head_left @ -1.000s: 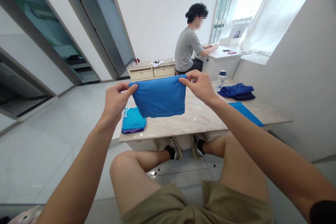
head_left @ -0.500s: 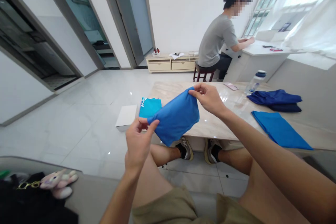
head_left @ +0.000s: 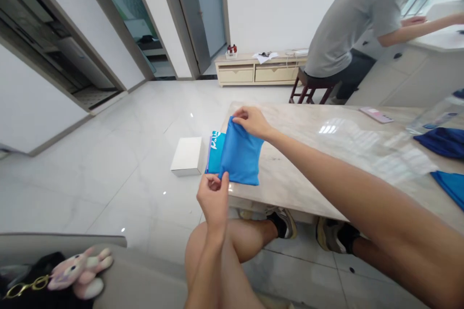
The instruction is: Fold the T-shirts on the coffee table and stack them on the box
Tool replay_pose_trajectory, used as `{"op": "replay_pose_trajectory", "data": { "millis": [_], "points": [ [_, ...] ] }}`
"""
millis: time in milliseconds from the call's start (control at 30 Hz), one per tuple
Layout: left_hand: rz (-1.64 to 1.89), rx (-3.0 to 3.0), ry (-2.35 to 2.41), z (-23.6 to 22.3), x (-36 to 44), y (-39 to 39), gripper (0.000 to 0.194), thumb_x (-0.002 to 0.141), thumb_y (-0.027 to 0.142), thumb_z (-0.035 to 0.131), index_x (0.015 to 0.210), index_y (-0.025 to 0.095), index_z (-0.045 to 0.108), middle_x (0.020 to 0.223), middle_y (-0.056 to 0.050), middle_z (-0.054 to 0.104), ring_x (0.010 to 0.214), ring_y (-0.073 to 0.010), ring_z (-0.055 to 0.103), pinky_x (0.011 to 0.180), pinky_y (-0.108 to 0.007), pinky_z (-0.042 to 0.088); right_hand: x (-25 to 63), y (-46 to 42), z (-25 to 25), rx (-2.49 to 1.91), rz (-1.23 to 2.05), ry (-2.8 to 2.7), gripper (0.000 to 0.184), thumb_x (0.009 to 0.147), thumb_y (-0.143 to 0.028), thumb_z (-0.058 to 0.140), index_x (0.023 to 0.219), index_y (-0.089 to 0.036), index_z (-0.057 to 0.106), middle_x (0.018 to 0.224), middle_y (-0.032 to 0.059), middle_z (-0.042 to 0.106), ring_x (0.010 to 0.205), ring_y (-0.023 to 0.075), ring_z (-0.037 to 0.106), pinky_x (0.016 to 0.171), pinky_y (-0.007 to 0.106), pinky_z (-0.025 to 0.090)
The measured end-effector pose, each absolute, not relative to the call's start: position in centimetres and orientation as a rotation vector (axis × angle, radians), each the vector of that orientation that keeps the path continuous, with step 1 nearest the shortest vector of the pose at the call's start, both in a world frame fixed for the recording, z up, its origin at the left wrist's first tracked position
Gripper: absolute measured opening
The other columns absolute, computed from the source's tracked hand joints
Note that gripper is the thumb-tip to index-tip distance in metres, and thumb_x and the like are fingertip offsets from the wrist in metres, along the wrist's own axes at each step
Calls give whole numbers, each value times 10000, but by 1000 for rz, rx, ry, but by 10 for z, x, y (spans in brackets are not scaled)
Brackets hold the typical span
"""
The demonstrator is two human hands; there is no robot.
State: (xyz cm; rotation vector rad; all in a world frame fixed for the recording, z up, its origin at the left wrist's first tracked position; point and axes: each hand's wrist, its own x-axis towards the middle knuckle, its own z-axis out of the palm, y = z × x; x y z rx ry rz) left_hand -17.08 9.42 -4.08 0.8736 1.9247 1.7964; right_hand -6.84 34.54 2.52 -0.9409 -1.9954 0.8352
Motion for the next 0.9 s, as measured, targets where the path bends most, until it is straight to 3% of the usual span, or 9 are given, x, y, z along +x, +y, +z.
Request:
{"op": "replay_pose_trajectory", "data": {
  "millis": [133, 233, 400, 567, 733, 900],
  "points": [
    [1464, 943, 2349, -45, -220, 93, 243, 964, 437, 706, 1072, 240, 614, 1103, -68, 800, 806, -198, 782, 753, -314, 561, -122, 360, 9, -1020, 720, -2079, 402, 923, -132, 612, 1307, -137, 733, 1288, 146, 792, 1104, 256, 752, 1080, 445, 592],
    [1190, 1202, 2538, -55, -233, 53, 223, 1059, 448, 602, 1149, 256, 671, 1121, -71, 818, 910, -235, 796, 773, -338, 569, -101, 348, -4, -903, 558, -2258, 401, 964, -181, 579, 1335, -147, 726, 1353, 165, 755, 1194, 307, 711, 1132, 500, 544],
    [884, 1712, 2435, -91, -223, -31, 225, 1086, 384, 569, 1108, 260, 756, 1093, -68, 843, 971, -266, 796, 898, -411, 592, 32, 326, -12, -773, 287, -2597, 303, 1012, -335, 583, 1199, -217, 790, 1292, 149, 763, 1290, 369, 633, 1159, 593, 488],
    [803, 1740, 2380, -109, -221, -51, 312, 1061, 389, 526, 1107, 271, 811, 1260, -91, 834, 1221, -315, 769, 1070, -499, 584, 192, 303, 6, -1167, 391, -2669, 240, 982, -427, 632, 1037, -301, 829, 1078, 134, 811, 1008, 324, 744, 985, 534, 568],
    [670, 1593, 2367, -82, -219, -30, 489, 1027, 441, 415, 1155, 181, 809, 1227, -155, 830, 1210, -359, 758, 1116, -571, 587, 291, 249, 48, -1332, 280, -2470, 255, 974, -445, 607, 1006, -327, 831, 1078, 132, 825, 1003, 353, 754, 984, 549, 546],
    [739, 1792, 2164, -46, -182, -26, 518, 1033, 522, 452, 1227, 188, 798, 1364, -148, 787, 1338, -358, 694, 1242, -612, 501, 365, 195, 72, -1476, 191, -2359, 250, 970, -401, 641, 1063, -288, 843, 1116, 158, 824, 1051, 347, 749, 1012, 509, 524]
  ]
}}
